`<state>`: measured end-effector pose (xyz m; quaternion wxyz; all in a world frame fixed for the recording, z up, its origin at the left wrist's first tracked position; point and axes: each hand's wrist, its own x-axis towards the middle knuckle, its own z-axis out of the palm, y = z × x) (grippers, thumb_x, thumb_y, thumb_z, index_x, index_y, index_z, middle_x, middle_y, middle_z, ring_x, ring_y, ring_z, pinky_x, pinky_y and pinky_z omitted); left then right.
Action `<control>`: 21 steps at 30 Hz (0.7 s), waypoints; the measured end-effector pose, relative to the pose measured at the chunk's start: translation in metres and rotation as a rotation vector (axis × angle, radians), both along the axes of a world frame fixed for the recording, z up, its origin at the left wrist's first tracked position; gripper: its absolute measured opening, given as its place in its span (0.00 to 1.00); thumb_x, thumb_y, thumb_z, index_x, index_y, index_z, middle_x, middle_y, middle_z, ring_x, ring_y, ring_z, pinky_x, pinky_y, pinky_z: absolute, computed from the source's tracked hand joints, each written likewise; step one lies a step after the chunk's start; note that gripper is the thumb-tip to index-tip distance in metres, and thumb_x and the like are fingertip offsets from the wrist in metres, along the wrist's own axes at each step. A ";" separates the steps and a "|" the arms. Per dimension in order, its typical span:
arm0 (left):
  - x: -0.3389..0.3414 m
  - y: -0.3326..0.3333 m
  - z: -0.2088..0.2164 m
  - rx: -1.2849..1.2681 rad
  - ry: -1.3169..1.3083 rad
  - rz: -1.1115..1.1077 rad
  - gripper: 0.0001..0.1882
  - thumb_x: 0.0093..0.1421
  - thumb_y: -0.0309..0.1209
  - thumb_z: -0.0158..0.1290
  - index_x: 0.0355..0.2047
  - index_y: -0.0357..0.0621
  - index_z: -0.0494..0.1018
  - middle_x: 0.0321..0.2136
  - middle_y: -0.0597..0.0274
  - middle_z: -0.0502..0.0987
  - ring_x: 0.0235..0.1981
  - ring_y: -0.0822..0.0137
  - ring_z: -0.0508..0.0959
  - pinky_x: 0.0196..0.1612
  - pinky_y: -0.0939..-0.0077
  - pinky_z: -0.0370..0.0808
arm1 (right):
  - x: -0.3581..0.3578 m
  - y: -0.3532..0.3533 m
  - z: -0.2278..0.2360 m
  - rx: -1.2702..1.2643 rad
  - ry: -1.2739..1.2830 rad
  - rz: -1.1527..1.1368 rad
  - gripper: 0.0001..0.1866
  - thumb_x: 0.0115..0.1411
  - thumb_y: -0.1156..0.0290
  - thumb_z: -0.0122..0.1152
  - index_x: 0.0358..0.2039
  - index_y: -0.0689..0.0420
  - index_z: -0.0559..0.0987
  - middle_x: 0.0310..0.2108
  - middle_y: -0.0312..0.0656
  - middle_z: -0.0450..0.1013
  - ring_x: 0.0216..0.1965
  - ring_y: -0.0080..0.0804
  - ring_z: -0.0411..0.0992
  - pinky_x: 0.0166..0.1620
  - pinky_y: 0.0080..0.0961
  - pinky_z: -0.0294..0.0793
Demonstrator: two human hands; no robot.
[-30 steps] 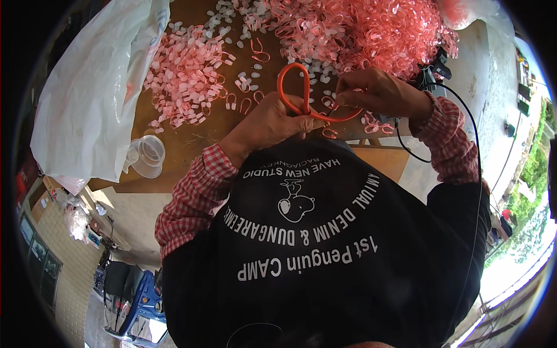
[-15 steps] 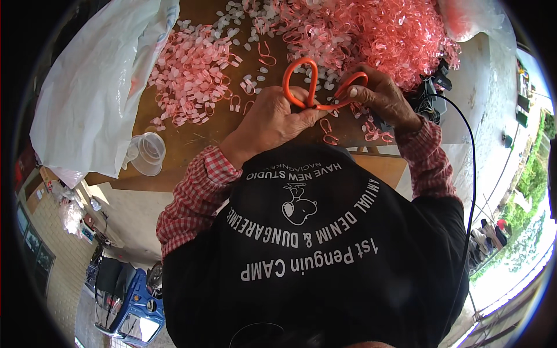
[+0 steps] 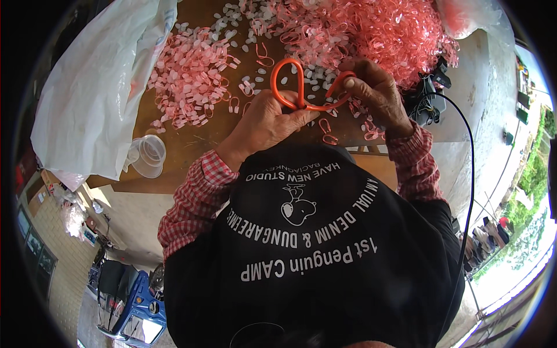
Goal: Manually assembling small pink and white plastic components, possibly parts for hangers or toys, using hands and a small pair of pliers.
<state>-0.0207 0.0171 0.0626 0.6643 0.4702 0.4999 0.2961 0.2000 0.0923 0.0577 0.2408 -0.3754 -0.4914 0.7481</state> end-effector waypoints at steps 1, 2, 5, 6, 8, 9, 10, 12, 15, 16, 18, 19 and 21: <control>0.000 0.000 -0.001 -0.021 0.015 -0.016 0.08 0.58 0.29 0.55 0.30 0.35 0.76 0.21 0.66 0.75 0.23 0.78 0.74 0.28 0.84 0.72 | -0.001 0.005 0.006 0.123 -0.067 0.064 0.13 0.58 0.68 0.60 0.41 0.59 0.73 0.32 0.34 0.73 0.36 0.22 0.69 0.40 0.21 0.69; -0.001 0.000 0.001 -0.024 0.015 -0.014 0.08 0.58 0.29 0.55 0.30 0.35 0.76 0.21 0.66 0.75 0.23 0.78 0.74 0.28 0.84 0.72 | -0.004 0.011 0.015 0.529 -0.277 0.208 0.11 0.53 0.73 0.63 0.38 0.59 0.76 0.31 0.37 0.73 0.36 0.27 0.70 0.40 0.25 0.69; -0.002 0.004 0.010 -0.026 0.079 -0.123 0.07 0.56 0.29 0.57 0.29 0.36 0.76 0.20 0.67 0.74 0.23 0.79 0.73 0.28 0.83 0.70 | -0.011 0.019 0.028 0.900 -0.309 0.514 0.07 0.52 0.71 0.62 0.31 0.58 0.78 0.28 0.40 0.73 0.34 0.33 0.71 0.41 0.28 0.69; -0.003 0.003 0.011 -0.026 0.057 -0.133 0.07 0.56 0.29 0.57 0.29 0.36 0.76 0.20 0.67 0.74 0.23 0.79 0.71 0.27 0.82 0.69 | -0.011 0.018 0.028 0.900 -0.310 0.513 0.07 0.52 0.71 0.62 0.31 0.58 0.78 0.28 0.40 0.73 0.34 0.33 0.71 0.41 0.28 0.69; -0.003 0.002 0.012 -0.026 0.034 -0.143 0.07 0.55 0.29 0.58 0.29 0.37 0.75 0.19 0.67 0.73 0.22 0.79 0.70 0.26 0.82 0.68 | -0.010 0.016 0.026 0.874 -0.371 0.668 0.06 0.53 0.69 0.61 0.28 0.58 0.78 0.26 0.42 0.71 0.31 0.38 0.70 0.41 0.31 0.67; -0.003 0.000 0.011 -0.036 -0.006 -0.118 0.07 0.55 0.29 0.58 0.28 0.37 0.75 0.19 0.68 0.73 0.22 0.79 0.70 0.26 0.81 0.67 | -0.009 0.016 0.025 0.874 -0.372 0.667 0.06 0.53 0.69 0.61 0.28 0.58 0.78 0.26 0.42 0.71 0.31 0.38 0.70 0.41 0.31 0.67; -0.003 -0.001 0.011 -0.046 -0.045 -0.093 0.07 0.55 0.29 0.58 0.28 0.37 0.75 0.19 0.68 0.72 0.22 0.79 0.69 0.25 0.81 0.67 | -0.007 0.016 0.025 0.917 -0.363 0.655 0.07 0.54 0.68 0.60 0.28 0.58 0.78 0.25 0.41 0.71 0.31 0.37 0.70 0.41 0.32 0.66; -0.005 -0.004 0.012 -0.002 -0.002 -0.101 0.08 0.55 0.30 0.58 0.28 0.37 0.75 0.19 0.67 0.72 0.22 0.79 0.69 0.25 0.81 0.66 | -0.005 0.016 0.026 0.957 -0.350 0.643 0.08 0.54 0.67 0.60 0.28 0.58 0.78 0.24 0.40 0.71 0.30 0.37 0.70 0.41 0.32 0.66; -0.005 -0.008 0.010 0.081 0.080 -0.085 0.08 0.55 0.29 0.58 0.27 0.36 0.75 0.16 0.65 0.72 0.19 0.78 0.69 0.24 0.80 0.66 | -0.005 0.018 0.032 0.912 -0.353 0.659 0.07 0.54 0.69 0.60 0.28 0.59 0.78 0.23 0.40 0.71 0.30 0.36 0.70 0.40 0.31 0.66; -0.004 -0.009 0.009 0.119 0.121 -0.062 0.07 0.54 0.28 0.58 0.26 0.35 0.74 0.14 0.63 0.71 0.17 0.77 0.68 0.22 0.80 0.66 | -0.005 0.019 0.033 0.860 -0.339 0.648 0.06 0.54 0.69 0.60 0.28 0.59 0.78 0.23 0.41 0.71 0.30 0.37 0.71 0.39 0.31 0.67; -0.004 -0.008 0.011 0.143 0.121 -0.051 0.07 0.54 0.28 0.58 0.26 0.35 0.74 0.14 0.62 0.71 0.17 0.76 0.69 0.22 0.79 0.66 | -0.004 0.021 0.033 0.809 -0.324 0.636 0.06 0.54 0.70 0.59 0.28 0.59 0.78 0.23 0.41 0.71 0.29 0.37 0.71 0.38 0.30 0.68; -0.004 -0.008 0.013 0.167 0.122 -0.039 0.07 0.53 0.28 0.58 0.26 0.36 0.74 0.14 0.60 0.71 0.17 0.75 0.69 0.22 0.78 0.66 | -0.001 0.023 0.032 0.768 -0.295 0.619 0.06 0.54 0.71 0.59 0.29 0.60 0.78 0.23 0.41 0.72 0.28 0.36 0.71 0.36 0.29 0.68; -0.003 -0.006 0.016 0.173 0.129 -0.035 0.07 0.53 0.28 0.58 0.26 0.36 0.74 0.14 0.61 0.71 0.17 0.75 0.69 0.22 0.78 0.66 | 0.003 0.023 0.030 0.726 -0.265 0.602 0.06 0.55 0.72 0.59 0.29 0.61 0.79 0.24 0.42 0.72 0.28 0.36 0.72 0.34 0.28 0.69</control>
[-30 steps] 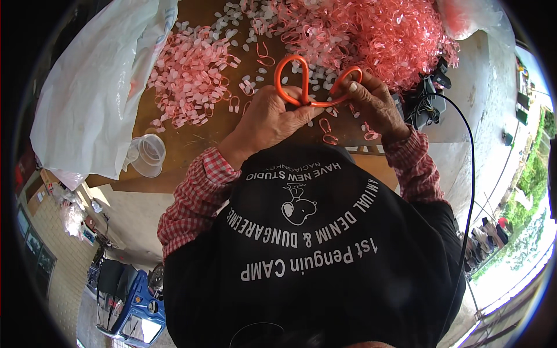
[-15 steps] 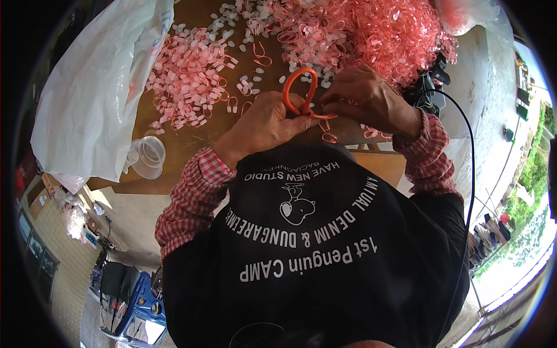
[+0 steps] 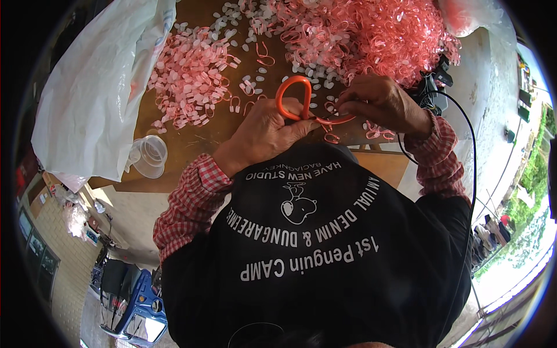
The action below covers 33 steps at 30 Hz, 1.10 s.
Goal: Manually assembling small pink and white plastic components, possibly parts for hangers or toys, using hands and a small pair of pliers.
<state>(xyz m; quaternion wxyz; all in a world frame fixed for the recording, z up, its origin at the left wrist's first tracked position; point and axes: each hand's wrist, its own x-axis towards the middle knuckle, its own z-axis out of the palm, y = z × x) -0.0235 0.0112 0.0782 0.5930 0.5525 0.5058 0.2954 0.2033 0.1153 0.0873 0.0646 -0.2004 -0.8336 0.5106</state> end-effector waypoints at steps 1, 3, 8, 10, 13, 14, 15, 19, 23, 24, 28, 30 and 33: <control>0.000 0.000 0.001 0.006 0.006 0.004 0.07 0.53 0.28 0.58 0.26 0.36 0.74 0.14 0.61 0.71 0.17 0.74 0.69 0.22 0.78 0.66 | 0.002 -0.002 0.000 -0.090 -0.041 -0.054 0.06 0.55 0.72 0.59 0.30 0.62 0.79 0.24 0.41 0.73 0.27 0.33 0.72 0.33 0.26 0.70; -0.002 -0.002 -0.003 -0.022 0.007 0.005 0.07 0.53 0.27 0.58 0.26 0.36 0.74 0.14 0.61 0.71 0.17 0.75 0.69 0.22 0.78 0.66 | 0.005 -0.002 0.000 -0.178 -0.083 -0.109 0.07 0.55 0.73 0.59 0.31 0.62 0.79 0.25 0.41 0.74 0.27 0.30 0.73 0.31 0.25 0.70; 0.000 -0.011 -0.010 -0.046 -0.025 0.049 0.06 0.54 0.27 0.57 0.26 0.36 0.74 0.14 0.62 0.70 0.17 0.76 0.69 0.23 0.78 0.67 | 0.008 -0.003 -0.005 -0.474 -0.110 -0.175 0.06 0.57 0.73 0.59 0.32 0.63 0.79 0.28 0.36 0.76 0.30 0.20 0.73 0.33 0.17 0.70; -0.001 -0.013 -0.013 -0.126 -0.059 0.063 0.07 0.55 0.27 0.57 0.26 0.35 0.74 0.15 0.65 0.71 0.18 0.77 0.68 0.23 0.80 0.67 | 0.006 -0.003 -0.006 -0.466 -0.120 -0.189 0.08 0.57 0.73 0.58 0.35 0.63 0.78 0.29 0.37 0.76 0.31 0.20 0.73 0.34 0.17 0.70; 0.001 -0.010 -0.010 -0.111 -0.149 0.172 0.08 0.57 0.29 0.56 0.26 0.36 0.75 0.16 0.69 0.72 0.18 0.79 0.69 0.22 0.82 0.67 | 0.005 -0.012 -0.019 -0.549 -0.036 -0.381 0.11 0.59 0.71 0.57 0.40 0.63 0.76 0.32 0.39 0.76 0.32 0.21 0.72 0.35 0.17 0.71; -0.002 -0.007 -0.008 -0.108 -0.147 0.173 0.08 0.57 0.29 0.56 0.26 0.36 0.75 0.16 0.69 0.72 0.18 0.79 0.69 0.22 0.82 0.67 | 0.002 -0.014 -0.024 -0.639 0.068 -0.556 0.14 0.60 0.69 0.57 0.43 0.63 0.74 0.33 0.41 0.75 0.33 0.21 0.72 0.36 0.17 0.71; -0.004 -0.003 -0.006 -0.138 -0.124 0.192 0.08 0.58 0.29 0.55 0.27 0.36 0.75 0.17 0.70 0.72 0.18 0.80 0.69 0.22 0.84 0.67 | -0.001 -0.016 -0.024 -0.638 0.069 -0.555 0.14 0.60 0.69 0.57 0.43 0.63 0.74 0.33 0.41 0.75 0.33 0.21 0.72 0.36 0.17 0.71; -0.001 0.000 -0.006 -0.176 -0.183 0.327 0.09 0.59 0.31 0.54 0.30 0.37 0.76 0.17 0.70 0.72 0.18 0.81 0.70 0.21 0.86 0.68 | -0.026 -0.043 -0.016 -0.885 0.159 -0.662 0.16 0.61 0.64 0.55 0.44 0.63 0.73 0.36 0.41 0.74 0.35 0.23 0.72 0.39 0.19 0.73; 0.002 -0.004 -0.025 -0.141 -0.251 0.330 0.09 0.60 0.32 0.54 0.32 0.37 0.76 0.17 0.69 0.73 0.18 0.81 0.71 0.21 0.87 0.69 | -0.033 -0.054 -0.025 -1.146 0.194 -0.795 0.15 0.62 0.63 0.53 0.40 0.63 0.74 0.33 0.38 0.74 0.35 0.21 0.71 0.40 0.18 0.72; 0.001 -0.005 -0.027 -0.160 -0.273 0.304 0.10 0.60 0.32 0.54 0.34 0.37 0.76 0.18 0.69 0.73 0.18 0.81 0.71 0.21 0.88 0.69 | -0.032 -0.052 -0.023 -1.146 0.171 -0.814 0.14 0.63 0.64 0.52 0.40 0.62 0.74 0.32 0.37 0.74 0.34 0.20 0.71 0.39 0.18 0.71; 0.005 -0.009 -0.035 -0.166 -0.471 0.281 0.10 0.60 0.32 0.53 0.37 0.37 0.76 0.21 0.69 0.74 0.19 0.80 0.71 0.21 0.88 0.70 | -0.012 -0.035 -0.036 -0.988 0.080 -0.557 0.13 0.63 0.65 0.51 0.40 0.61 0.74 0.29 0.35 0.72 0.31 0.19 0.70 0.37 0.17 0.71; 0.006 -0.006 -0.030 -0.175 -0.447 0.293 0.10 0.60 0.32 0.53 0.37 0.38 0.76 0.21 0.69 0.75 0.19 0.80 0.72 0.21 0.88 0.70 | -0.009 -0.028 -0.032 -0.913 0.029 -0.499 0.12 0.64 0.65 0.50 0.39 0.61 0.74 0.27 0.34 0.71 0.29 0.18 0.68 0.36 0.17 0.70; 0.003 -0.001 -0.024 -0.164 -0.384 0.317 0.10 0.60 0.32 0.54 0.36 0.38 0.76 0.22 0.69 0.75 0.20 0.80 0.73 0.22 0.88 0.70 | -0.018 -0.031 -0.024 -0.997 0.059 -0.615 0.13 0.64 0.63 0.50 0.38 0.61 0.73 0.27 0.34 0.71 0.30 0.18 0.68 0.37 0.16 0.69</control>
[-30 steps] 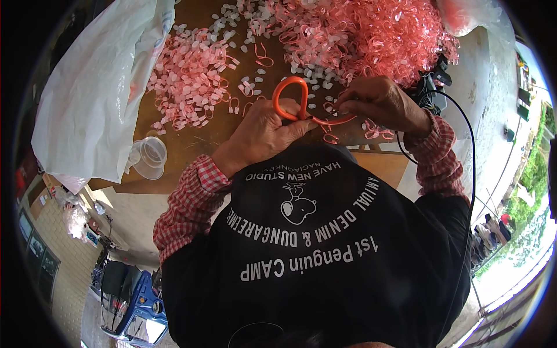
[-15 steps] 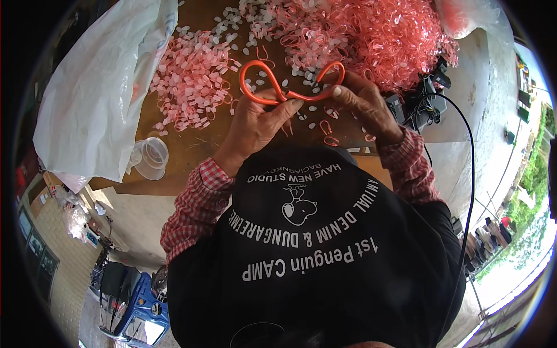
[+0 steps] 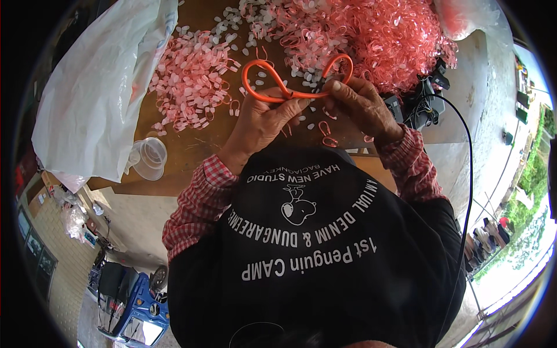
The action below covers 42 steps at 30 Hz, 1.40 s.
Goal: Manually assembling small pink and white plastic components, possibly parts for hangers or toys, using hands and a small pair of pliers.
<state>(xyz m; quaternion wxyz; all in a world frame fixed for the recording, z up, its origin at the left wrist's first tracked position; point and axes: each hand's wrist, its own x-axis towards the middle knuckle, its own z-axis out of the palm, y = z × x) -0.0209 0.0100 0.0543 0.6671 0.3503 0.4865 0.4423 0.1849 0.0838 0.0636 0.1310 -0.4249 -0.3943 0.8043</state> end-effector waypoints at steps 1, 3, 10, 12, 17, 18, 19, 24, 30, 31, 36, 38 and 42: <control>-0.001 0.001 0.001 0.012 0.039 0.008 0.10 0.60 0.32 0.54 0.36 0.38 0.76 0.22 0.69 0.75 0.21 0.80 0.73 0.22 0.88 0.70 | -0.005 -0.003 0.002 -0.001 0.002 0.003 0.13 0.64 0.63 0.50 0.38 0.61 0.73 0.27 0.34 0.71 0.30 0.18 0.68 0.37 0.16 0.69; -0.003 0.003 0.005 -0.001 0.061 0.018 0.10 0.60 0.32 0.54 0.36 0.38 0.76 0.22 0.69 0.75 0.21 0.80 0.73 0.22 0.88 0.70 | -0.014 -0.008 0.006 0.211 -0.090 -0.198 0.13 0.58 0.64 0.59 0.36 0.61 0.72 0.27 0.34 0.71 0.28 0.20 0.68 0.34 0.17 0.70; 0.002 0.004 0.003 0.018 0.026 0.109 0.12 0.60 0.36 0.53 0.34 0.39 0.77 0.19 0.71 0.73 0.21 0.80 0.72 0.22 0.87 0.68 | -0.008 -0.014 -0.010 1.131 -0.528 -0.134 0.19 0.44 0.68 0.73 0.32 0.59 0.72 0.22 0.37 0.69 0.21 0.22 0.67 0.27 0.18 0.69; -0.001 0.005 -0.001 0.020 0.015 0.105 0.12 0.60 0.37 0.53 0.34 0.39 0.76 0.20 0.71 0.72 0.21 0.80 0.72 0.22 0.86 0.68 | -0.005 -0.011 -0.009 1.305 -0.554 -0.048 0.19 0.44 0.67 0.72 0.34 0.58 0.73 0.19 0.35 0.67 0.20 0.24 0.67 0.26 0.21 0.68; 0.002 0.005 0.001 -0.018 -0.078 0.067 0.14 0.61 0.39 0.52 0.34 0.40 0.76 0.20 0.70 0.72 0.21 0.79 0.71 0.22 0.86 0.67 | -0.013 0.000 -0.005 1.577 -0.415 0.102 0.16 0.43 0.69 0.71 0.32 0.56 0.75 0.17 0.34 0.66 0.19 0.28 0.66 0.25 0.27 0.66; 0.002 0.005 0.000 -0.029 -0.083 0.041 0.14 0.61 0.40 0.51 0.34 0.40 0.76 0.20 0.70 0.72 0.21 0.79 0.71 0.22 0.86 0.67 | -0.013 0.002 -0.005 1.615 -0.406 0.129 0.14 0.43 0.69 0.70 0.31 0.55 0.76 0.17 0.34 0.65 0.19 0.29 0.66 0.25 0.28 0.66; 0.001 0.005 0.000 -0.041 -0.088 0.014 0.14 0.61 0.40 0.51 0.34 0.40 0.76 0.21 0.70 0.72 0.21 0.79 0.71 0.22 0.86 0.67 | -0.013 0.002 -0.005 1.616 -0.405 0.129 0.14 0.43 0.69 0.70 0.31 0.55 0.76 0.17 0.34 0.65 0.19 0.29 0.66 0.25 0.28 0.66; 0.000 0.005 0.004 -0.078 -0.093 -0.008 0.15 0.62 0.40 0.51 0.34 0.40 0.76 0.20 0.70 0.73 0.21 0.79 0.72 0.21 0.86 0.67 | -0.012 -0.006 -0.007 1.358 -0.390 0.045 0.11 0.45 0.72 0.69 0.29 0.56 0.77 0.20 0.36 0.68 0.20 0.30 0.67 0.26 0.26 0.68; 0.009 -0.003 0.001 -0.133 -0.145 0.080 0.12 0.61 0.37 0.52 0.35 0.38 0.75 0.20 0.69 0.73 0.21 0.79 0.73 0.21 0.87 0.67 | -0.007 -0.003 0.006 1.456 -0.412 0.203 0.12 0.47 0.75 0.67 0.32 0.58 0.76 0.24 0.37 0.71 0.26 0.29 0.72 0.30 0.22 0.72; 0.010 -0.004 0.000 -0.116 -0.112 0.108 0.12 0.61 0.35 0.52 0.35 0.38 0.75 0.20 0.69 0.73 0.21 0.80 0.73 0.21 0.87 0.67 | -0.005 -0.006 0.006 1.455 -0.413 0.204 0.12 0.47 0.75 0.67 0.32 0.58 0.76 0.24 0.37 0.71 0.26 0.29 0.72 0.30 0.22 0.72; -0.002 -0.002 0.009 -0.005 0.099 0.050 0.08 0.59 0.28 0.53 0.35 0.36 0.75 0.20 0.69 0.73 0.21 0.81 0.72 0.22 0.88 0.68 | 0.003 0.001 0.010 0.997 -0.347 -0.228 0.14 0.48 0.74 0.66 0.36 0.61 0.75 0.32 0.40 0.74 0.35 0.30 0.73 0.40 0.24 0.72; -0.001 -0.004 0.007 -0.007 0.119 0.011 0.07 0.58 0.26 0.53 0.34 0.36 0.74 0.20 0.69 0.73 0.21 0.82 0.72 0.22 0.88 0.68 | -0.001 0.016 0.020 1.140 -0.337 -0.111 0.14 0.49 0.73 0.66 0.36 0.61 0.75 0.32 0.41 0.73 0.35 0.31 0.73 0.40 0.24 0.72; -0.001 -0.004 0.006 0.034 0.075 -0.047 0.06 0.55 0.23 0.53 0.34 0.36 0.74 0.20 0.72 0.71 0.20 0.84 0.69 0.23 0.88 0.67 | 0.002 0.031 0.017 1.204 -0.214 0.303 0.12 0.50 0.71 0.65 0.33 0.62 0.76 0.29 0.39 0.73 0.33 0.31 0.73 0.37 0.24 0.71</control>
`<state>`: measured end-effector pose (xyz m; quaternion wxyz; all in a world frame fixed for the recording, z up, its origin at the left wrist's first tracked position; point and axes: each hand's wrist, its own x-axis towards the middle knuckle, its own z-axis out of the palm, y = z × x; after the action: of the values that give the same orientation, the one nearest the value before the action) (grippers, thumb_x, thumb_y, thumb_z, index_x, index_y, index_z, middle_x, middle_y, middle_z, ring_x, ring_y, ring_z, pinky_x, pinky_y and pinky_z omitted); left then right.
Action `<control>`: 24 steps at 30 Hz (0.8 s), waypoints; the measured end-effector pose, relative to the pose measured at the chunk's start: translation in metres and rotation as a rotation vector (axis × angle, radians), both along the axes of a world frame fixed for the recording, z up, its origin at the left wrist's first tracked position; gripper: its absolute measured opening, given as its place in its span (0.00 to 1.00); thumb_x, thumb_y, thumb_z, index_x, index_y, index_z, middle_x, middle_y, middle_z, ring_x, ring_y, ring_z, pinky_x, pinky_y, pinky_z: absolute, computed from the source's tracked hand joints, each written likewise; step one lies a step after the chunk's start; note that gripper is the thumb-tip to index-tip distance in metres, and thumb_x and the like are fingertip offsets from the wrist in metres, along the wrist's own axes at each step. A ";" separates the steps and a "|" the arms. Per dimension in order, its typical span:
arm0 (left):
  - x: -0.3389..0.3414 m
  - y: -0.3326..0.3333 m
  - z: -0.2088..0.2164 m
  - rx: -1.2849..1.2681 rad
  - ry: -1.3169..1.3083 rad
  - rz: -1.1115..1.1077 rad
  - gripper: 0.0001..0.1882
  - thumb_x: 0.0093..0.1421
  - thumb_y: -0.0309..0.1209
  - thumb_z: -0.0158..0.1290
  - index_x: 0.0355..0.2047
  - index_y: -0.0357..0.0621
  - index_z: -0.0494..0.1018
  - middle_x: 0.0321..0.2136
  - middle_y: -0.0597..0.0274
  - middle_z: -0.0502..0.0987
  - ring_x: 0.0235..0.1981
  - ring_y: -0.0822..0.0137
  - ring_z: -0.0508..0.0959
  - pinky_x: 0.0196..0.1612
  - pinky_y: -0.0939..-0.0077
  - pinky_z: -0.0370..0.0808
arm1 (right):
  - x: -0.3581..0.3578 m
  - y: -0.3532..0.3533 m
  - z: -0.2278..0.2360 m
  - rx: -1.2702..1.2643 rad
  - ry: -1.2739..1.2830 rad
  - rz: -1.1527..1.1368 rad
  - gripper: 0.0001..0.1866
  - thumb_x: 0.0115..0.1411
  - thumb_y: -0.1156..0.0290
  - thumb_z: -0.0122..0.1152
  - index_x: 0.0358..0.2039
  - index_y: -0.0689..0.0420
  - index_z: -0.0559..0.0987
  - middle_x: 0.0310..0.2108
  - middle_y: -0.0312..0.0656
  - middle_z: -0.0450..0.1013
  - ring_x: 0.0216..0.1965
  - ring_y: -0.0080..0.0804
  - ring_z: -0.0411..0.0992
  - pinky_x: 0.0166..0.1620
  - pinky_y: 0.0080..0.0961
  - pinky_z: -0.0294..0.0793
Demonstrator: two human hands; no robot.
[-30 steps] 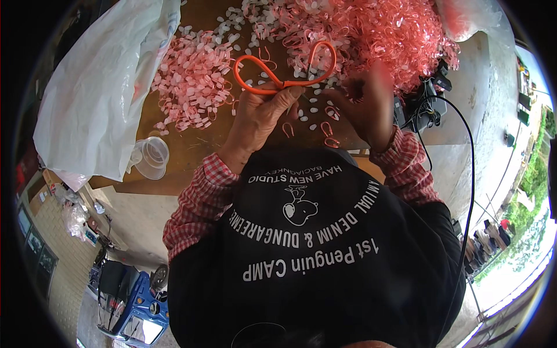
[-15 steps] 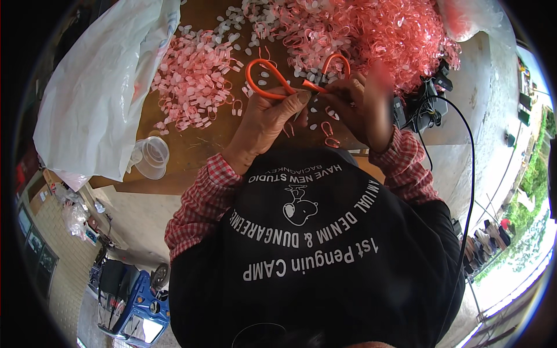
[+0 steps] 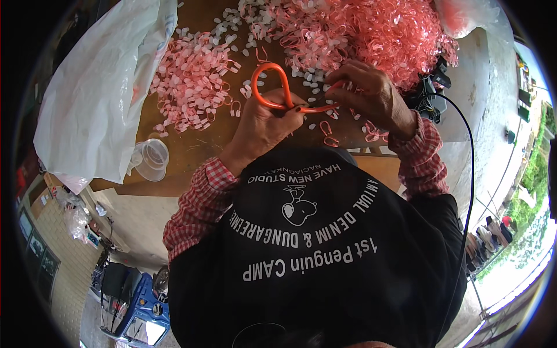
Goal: Manually assembling small pink and white plastic components, possibly parts for hangers or toys, using hands and a small pair of pliers.
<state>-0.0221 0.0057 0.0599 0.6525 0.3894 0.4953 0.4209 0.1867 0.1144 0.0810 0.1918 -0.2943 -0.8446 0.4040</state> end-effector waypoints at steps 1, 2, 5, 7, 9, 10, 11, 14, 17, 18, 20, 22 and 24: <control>-0.002 0.002 0.003 0.014 0.025 -0.032 0.06 0.54 0.22 0.53 0.34 0.36 0.74 0.20 0.73 0.71 0.20 0.84 0.68 0.23 0.88 0.67 | 0.001 0.001 0.000 -0.131 -0.036 0.091 0.11 0.50 0.70 0.65 0.32 0.62 0.76 0.28 0.39 0.73 0.31 0.30 0.73 0.35 0.24 0.71; -0.006 0.003 0.006 0.013 0.026 -0.030 0.06 0.54 0.22 0.53 0.34 0.36 0.74 0.20 0.73 0.71 0.20 0.84 0.68 0.23 0.88 0.67 | 0.001 0.000 0.003 -0.132 -0.035 0.093 0.11 0.50 0.70 0.65 0.32 0.62 0.76 0.28 0.39 0.73 0.31 0.30 0.73 0.35 0.24 0.71; -0.012 0.009 0.015 0.150 0.248 -0.195 0.09 0.53 0.21 0.53 0.36 0.36 0.74 0.23 0.70 0.72 0.25 0.83 0.71 0.27 0.88 0.69 | 0.001 -0.001 0.013 -0.335 -0.038 0.097 0.09 0.53 0.69 0.63 0.31 0.61 0.76 0.25 0.38 0.72 0.28 0.26 0.71 0.31 0.23 0.70; -0.013 0.012 0.021 0.063 -0.030 -0.172 0.14 0.53 0.25 0.51 0.41 0.35 0.74 0.30 0.60 0.76 0.34 0.71 0.75 0.41 0.77 0.73 | 0.002 -0.001 0.015 -0.575 -0.003 0.123 0.10 0.57 0.67 0.60 0.30 0.62 0.76 0.24 0.37 0.71 0.28 0.22 0.70 0.31 0.21 0.69; -0.026 0.016 0.020 -0.013 -0.110 -0.201 0.18 0.54 0.29 0.49 0.45 0.34 0.71 0.34 0.57 0.76 0.38 0.68 0.75 0.45 0.74 0.72 | 0.002 0.001 0.017 -0.613 0.002 0.129 0.10 0.57 0.67 0.59 0.30 0.62 0.76 0.23 0.36 0.71 0.28 0.21 0.69 0.31 0.20 0.68; -0.031 0.019 0.019 -0.091 -0.190 -0.227 0.21 0.56 0.33 0.48 0.48 0.33 0.69 0.39 0.54 0.75 0.41 0.66 0.75 0.48 0.71 0.71 | 0.002 0.002 0.017 -0.652 0.006 0.137 0.11 0.58 0.66 0.59 0.31 0.62 0.76 0.23 0.36 0.70 0.28 0.20 0.69 0.31 0.20 0.68; -0.031 0.019 0.017 -0.090 -0.188 -0.228 0.21 0.56 0.33 0.48 0.48 0.33 0.69 0.39 0.54 0.75 0.41 0.66 0.75 0.48 0.71 0.71 | 0.002 0.004 0.016 -0.651 0.007 0.137 0.11 0.58 0.66 0.59 0.31 0.62 0.76 0.23 0.36 0.70 0.28 0.20 0.69 0.31 0.20 0.68; -0.030 0.015 0.004 -0.066 -0.260 -0.135 0.29 0.57 0.39 0.48 0.55 0.32 0.61 0.49 0.48 0.69 0.50 0.62 0.71 0.52 0.67 0.68 | 0.002 0.007 0.005 -0.708 0.042 0.111 0.12 0.59 0.65 0.58 0.33 0.62 0.76 0.25 0.34 0.71 0.29 0.19 0.69 0.32 0.19 0.69; -0.019 0.014 -0.001 0.013 -0.175 0.242 0.26 0.56 0.34 0.55 0.52 0.33 0.65 0.50 0.51 0.68 0.49 0.62 0.71 0.52 0.68 0.68 | 0.003 0.005 -0.010 -0.797 0.058 -0.021 0.14 0.60 0.63 0.56 0.35 0.62 0.76 0.27 0.33 0.72 0.30 0.17 0.69 0.35 0.18 0.69; -0.020 0.014 -0.002 0.014 -0.175 0.240 0.26 0.56 0.34 0.55 0.52 0.33 0.65 0.50 0.51 0.68 0.49 0.62 0.71 0.52 0.68 0.68 | 0.002 0.004 -0.014 -0.825 0.045 -0.101 0.14 0.61 0.63 0.55 0.36 0.63 0.76 0.28 0.34 0.72 0.31 0.17 0.69 0.35 0.18 0.70; -0.023 0.015 -0.001 0.558 0.718 0.230 0.29 0.52 0.34 0.59 0.53 0.38 0.65 0.52 0.51 0.65 0.51 0.57 0.69 0.51 0.66 0.69 | -0.001 0.001 -0.019 -0.853 0.032 -0.177 0.15 0.61 0.62 0.55 0.37 0.63 0.76 0.29 0.34 0.72 0.32 0.18 0.70 0.36 0.18 0.70; -0.022 0.021 0.009 0.664 0.799 0.108 0.28 0.51 0.31 0.60 0.53 0.40 0.66 0.51 0.51 0.65 0.52 0.56 0.68 0.51 0.66 0.69 | -0.005 -0.001 -0.022 -0.821 0.006 -0.225 0.14 0.61 0.63 0.54 0.38 0.63 0.76 0.30 0.36 0.73 0.34 0.19 0.70 0.37 0.18 0.71; -0.021 0.022 0.010 0.741 0.808 0.011 0.25 0.49 0.28 0.59 0.50 0.43 0.68 0.48 0.53 0.67 0.50 0.55 0.69 0.49 0.67 0.70 | -0.003 -0.002 -0.027 -0.783 0.071 -0.124 0.15 0.62 0.63 0.53 0.40 0.63 0.75 0.30 0.36 0.73 0.35 0.20 0.71 0.39 0.19 0.71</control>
<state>-0.0435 0.0281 0.0698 0.2273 0.7213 0.5271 0.3875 0.1837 0.1120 0.0540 0.1181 -0.3813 -0.6001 0.6932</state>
